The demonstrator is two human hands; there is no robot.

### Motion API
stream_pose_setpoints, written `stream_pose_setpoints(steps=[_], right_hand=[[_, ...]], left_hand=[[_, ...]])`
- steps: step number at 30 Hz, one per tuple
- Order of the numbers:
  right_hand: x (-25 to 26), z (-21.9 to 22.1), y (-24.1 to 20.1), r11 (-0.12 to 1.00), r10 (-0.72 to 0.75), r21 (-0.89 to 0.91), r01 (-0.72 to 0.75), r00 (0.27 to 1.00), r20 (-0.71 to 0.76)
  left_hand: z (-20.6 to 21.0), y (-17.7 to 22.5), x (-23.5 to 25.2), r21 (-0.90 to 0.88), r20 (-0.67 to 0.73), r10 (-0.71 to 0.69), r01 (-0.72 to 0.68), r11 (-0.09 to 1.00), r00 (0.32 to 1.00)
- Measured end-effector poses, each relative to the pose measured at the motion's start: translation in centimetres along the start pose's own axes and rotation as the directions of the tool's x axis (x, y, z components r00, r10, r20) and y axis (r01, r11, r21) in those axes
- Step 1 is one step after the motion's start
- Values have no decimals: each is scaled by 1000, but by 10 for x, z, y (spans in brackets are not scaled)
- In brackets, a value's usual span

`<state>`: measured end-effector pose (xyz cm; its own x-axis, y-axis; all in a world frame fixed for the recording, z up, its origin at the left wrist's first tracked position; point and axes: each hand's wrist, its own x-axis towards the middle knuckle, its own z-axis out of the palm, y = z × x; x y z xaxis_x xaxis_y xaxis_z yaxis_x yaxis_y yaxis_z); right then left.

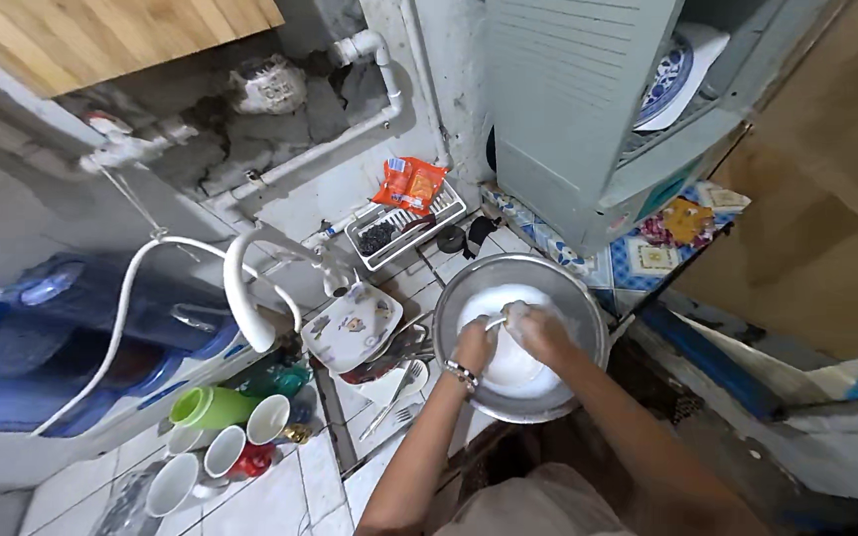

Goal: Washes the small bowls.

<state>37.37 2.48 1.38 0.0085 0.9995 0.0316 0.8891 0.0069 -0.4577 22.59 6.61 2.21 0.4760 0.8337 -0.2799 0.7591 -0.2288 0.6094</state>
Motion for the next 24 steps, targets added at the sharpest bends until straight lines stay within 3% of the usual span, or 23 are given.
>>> stream_pose_setpoints(steps=[2, 5, 8, 12, 15, 19, 22, 24], right_hand=[[-5, 6, -6, 1000, 2, -17, -3, 997, -82], [-14, 5, -23, 960, 259, 126, -249, 963, -71], [-21, 14, -35, 864, 454, 300, -405, 884, -114], [-36, 32, -51, 788, 576, 352, -506, 807, -129], [-47, 34, -49, 832, 536, 287, -475, 822, -191], [-53, 32, -44, 963, 261, 41, -268, 874, -409], [-47, 15, -52, 971, 187, -90, -222, 938, -292], [-43, 10, -50, 975, 182, -65, -211, 934, -309]], left_hand=[[-1, 0, -11, 10, -60, 9, -8, 1000, 998], [3, -7, -30, -40, -283, 2, -13, 999, 959], [14, -14, -38, -169, -496, -31, -61, 984, 868], [21, -11, -48, -359, -515, -177, -24, 933, 839], [20, -9, -53, -345, -463, -172, 2, 939, 870], [21, -6, -66, -242, -337, -52, -33, 970, 940], [22, -3, -71, -248, -357, -12, -83, 965, 934], [22, 0, -69, -258, -402, -19, -93, 962, 915]])
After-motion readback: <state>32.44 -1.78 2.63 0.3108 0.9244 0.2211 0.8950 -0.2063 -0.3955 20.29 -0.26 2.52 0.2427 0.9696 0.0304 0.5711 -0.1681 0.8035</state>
